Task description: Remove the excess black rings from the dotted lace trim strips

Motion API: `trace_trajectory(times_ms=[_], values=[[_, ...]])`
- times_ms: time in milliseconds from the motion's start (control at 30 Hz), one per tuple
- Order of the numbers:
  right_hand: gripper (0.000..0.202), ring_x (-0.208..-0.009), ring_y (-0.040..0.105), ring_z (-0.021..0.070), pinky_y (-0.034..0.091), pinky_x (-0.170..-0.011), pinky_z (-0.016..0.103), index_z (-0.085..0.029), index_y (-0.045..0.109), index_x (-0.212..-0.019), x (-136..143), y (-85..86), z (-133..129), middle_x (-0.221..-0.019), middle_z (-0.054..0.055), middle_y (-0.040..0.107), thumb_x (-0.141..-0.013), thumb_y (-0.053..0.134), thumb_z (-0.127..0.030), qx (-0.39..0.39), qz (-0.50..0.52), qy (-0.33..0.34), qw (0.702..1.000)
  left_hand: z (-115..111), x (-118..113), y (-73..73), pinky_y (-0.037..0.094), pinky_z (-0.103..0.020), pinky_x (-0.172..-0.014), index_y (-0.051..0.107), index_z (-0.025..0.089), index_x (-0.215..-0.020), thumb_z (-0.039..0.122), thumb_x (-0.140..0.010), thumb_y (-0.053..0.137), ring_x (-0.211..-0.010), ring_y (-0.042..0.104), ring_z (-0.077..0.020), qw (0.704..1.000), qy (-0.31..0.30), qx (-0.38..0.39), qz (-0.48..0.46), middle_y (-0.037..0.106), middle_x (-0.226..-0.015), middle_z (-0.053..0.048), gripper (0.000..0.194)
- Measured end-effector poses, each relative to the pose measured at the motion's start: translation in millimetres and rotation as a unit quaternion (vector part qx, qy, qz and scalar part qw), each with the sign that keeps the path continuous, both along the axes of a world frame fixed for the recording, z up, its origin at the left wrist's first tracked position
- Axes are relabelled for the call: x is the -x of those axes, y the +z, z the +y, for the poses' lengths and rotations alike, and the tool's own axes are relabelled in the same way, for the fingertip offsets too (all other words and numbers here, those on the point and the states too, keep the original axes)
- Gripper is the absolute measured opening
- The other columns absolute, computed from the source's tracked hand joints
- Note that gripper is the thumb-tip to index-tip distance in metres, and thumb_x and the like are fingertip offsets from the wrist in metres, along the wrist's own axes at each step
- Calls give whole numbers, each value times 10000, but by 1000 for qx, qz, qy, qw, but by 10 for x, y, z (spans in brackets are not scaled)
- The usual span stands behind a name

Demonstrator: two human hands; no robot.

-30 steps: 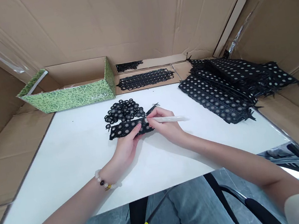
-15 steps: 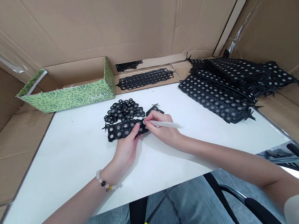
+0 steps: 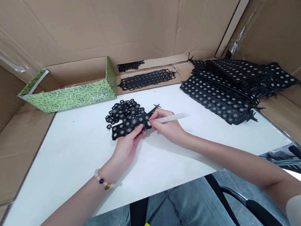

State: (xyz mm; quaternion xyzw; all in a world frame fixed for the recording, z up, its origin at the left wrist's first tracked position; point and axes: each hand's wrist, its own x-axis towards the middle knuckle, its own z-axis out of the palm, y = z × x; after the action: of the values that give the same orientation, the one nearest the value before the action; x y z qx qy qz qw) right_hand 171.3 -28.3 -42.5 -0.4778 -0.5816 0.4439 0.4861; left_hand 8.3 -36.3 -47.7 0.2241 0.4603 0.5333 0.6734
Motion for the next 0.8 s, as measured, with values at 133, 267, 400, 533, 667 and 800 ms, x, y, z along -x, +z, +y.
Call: trace_trajectory(times_ms=[133,267,400,533,667,800], values=[[45,-592,537,130,405,-578,259,-202,604,-722,-2,6,7,-649,-26,625,-754,607,-235,2,-10,5,1000,-10,-6,14,590,-268,-783,773,120,-787,21,-737,768,-844,674,-151,1000,10,10,-3,762,-921,-60,111],[58,-582,523,130,389,-570,258,-204,586,-712,7,14,-14,-630,-30,606,-764,594,-230,-16,-37,1,999,-4,8,1,593,-264,-773,771,119,-781,20,-749,762,-833,675,-146,1000,13,13,-2,761,-911,-58,105],[73,-622,546,137,385,-593,261,-209,588,-738,35,-22,-38,-665,-23,626,-804,578,-239,-62,-94,-10,994,4,15,-15,594,-255,-770,769,120,-776,28,-763,753,-807,673,-140,1000,0,13,-4,759,-888,-61,94],[76,-631,551,139,390,-603,263,-212,590,-746,30,-47,-16,-684,-21,641,-813,572,-242,-71,-107,-14,992,14,12,11,592,-237,-755,763,111,-762,20,-777,733,-742,665,-127,1000,-10,21,2,751,-828,-59,97],[71,-619,545,142,401,-607,271,-210,589,-714,-29,7,27,-656,-23,627,-781,595,-235,-46,-67,-24,996,28,18,61,602,-272,-761,765,112,-827,166,-862,701,-745,679,-153,999,-18,41,-8,757,-856,-86,91],[87,-599,558,143,428,-600,273,-212,584,-718,-63,69,27,-630,-27,617,-777,617,-266,-29,26,-31,999,1,4,79,600,-281,-779,761,139,-882,147,-838,719,-817,688,-164,1000,-8,23,-8,767,-971,-81,62]])
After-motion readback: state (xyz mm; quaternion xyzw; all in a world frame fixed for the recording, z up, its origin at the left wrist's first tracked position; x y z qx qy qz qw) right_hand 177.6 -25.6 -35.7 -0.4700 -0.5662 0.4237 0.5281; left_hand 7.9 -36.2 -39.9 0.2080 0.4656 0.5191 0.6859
